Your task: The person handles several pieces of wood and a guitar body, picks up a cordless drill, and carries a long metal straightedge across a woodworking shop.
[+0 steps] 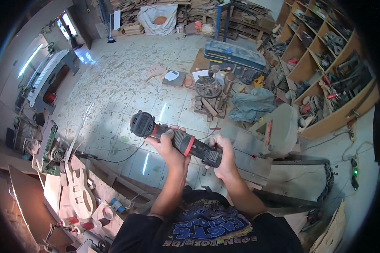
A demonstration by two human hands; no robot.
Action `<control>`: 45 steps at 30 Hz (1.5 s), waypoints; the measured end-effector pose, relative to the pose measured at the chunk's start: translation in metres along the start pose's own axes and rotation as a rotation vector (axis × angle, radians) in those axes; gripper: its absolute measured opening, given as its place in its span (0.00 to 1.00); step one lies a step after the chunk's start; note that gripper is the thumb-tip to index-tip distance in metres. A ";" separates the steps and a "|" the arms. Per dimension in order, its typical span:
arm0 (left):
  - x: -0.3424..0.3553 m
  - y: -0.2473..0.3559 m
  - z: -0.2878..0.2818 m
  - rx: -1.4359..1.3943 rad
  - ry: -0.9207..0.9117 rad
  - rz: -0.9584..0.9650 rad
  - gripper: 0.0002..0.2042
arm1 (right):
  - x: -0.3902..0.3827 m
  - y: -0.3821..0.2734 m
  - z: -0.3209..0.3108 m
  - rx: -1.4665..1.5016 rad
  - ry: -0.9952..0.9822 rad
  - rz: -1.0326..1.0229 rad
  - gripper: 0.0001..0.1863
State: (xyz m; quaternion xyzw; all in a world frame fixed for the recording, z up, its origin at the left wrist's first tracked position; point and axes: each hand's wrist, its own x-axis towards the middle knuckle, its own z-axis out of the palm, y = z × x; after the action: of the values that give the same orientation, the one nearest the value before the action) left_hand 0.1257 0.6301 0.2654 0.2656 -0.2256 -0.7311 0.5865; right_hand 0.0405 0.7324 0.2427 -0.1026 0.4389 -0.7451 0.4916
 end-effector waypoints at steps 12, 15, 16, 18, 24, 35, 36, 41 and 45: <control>0.086 0.033 -0.050 -0.051 0.139 0.045 0.26 | 0.094 0.071 0.098 -0.029 -0.146 -0.238 0.24; 0.105 0.041 -0.052 -0.071 0.164 0.096 0.26 | 0.111 0.077 0.108 -0.118 -0.203 -0.324 0.23; 0.112 0.045 -0.049 -0.066 0.178 0.122 0.25 | 0.118 0.078 0.111 -0.153 -0.211 -0.357 0.22; 0.140 0.042 -0.056 -0.027 0.211 0.211 0.32 | 0.138 0.076 0.115 -0.430 -0.323 -0.521 0.20; 0.203 0.047 -0.048 0.128 0.328 0.305 0.26 | 0.195 0.046 0.130 -0.952 -0.598 -0.782 0.29; 0.340 0.031 0.010 0.105 0.246 0.396 0.15 | 0.311 -0.014 0.130 -0.116 -0.363 0.252 0.21; 0.346 0.028 0.013 0.133 0.236 0.430 0.15 | 0.321 -0.013 0.132 -0.068 -0.400 0.326 0.20; 0.368 0.011 0.034 0.136 0.217 0.406 0.25 | 0.354 -0.005 0.148 0.058 -0.261 0.319 0.19; 0.391 0.009 0.022 0.109 0.212 0.354 0.24 | 0.371 -0.009 0.154 -0.141 -0.310 0.253 0.22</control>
State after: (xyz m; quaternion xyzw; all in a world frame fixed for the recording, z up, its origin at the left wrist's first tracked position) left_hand 0.0507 0.2463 0.2395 0.3285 -0.2450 -0.5712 0.7112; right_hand -0.0592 0.3426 0.2377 -0.1944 0.4184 -0.6201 0.6345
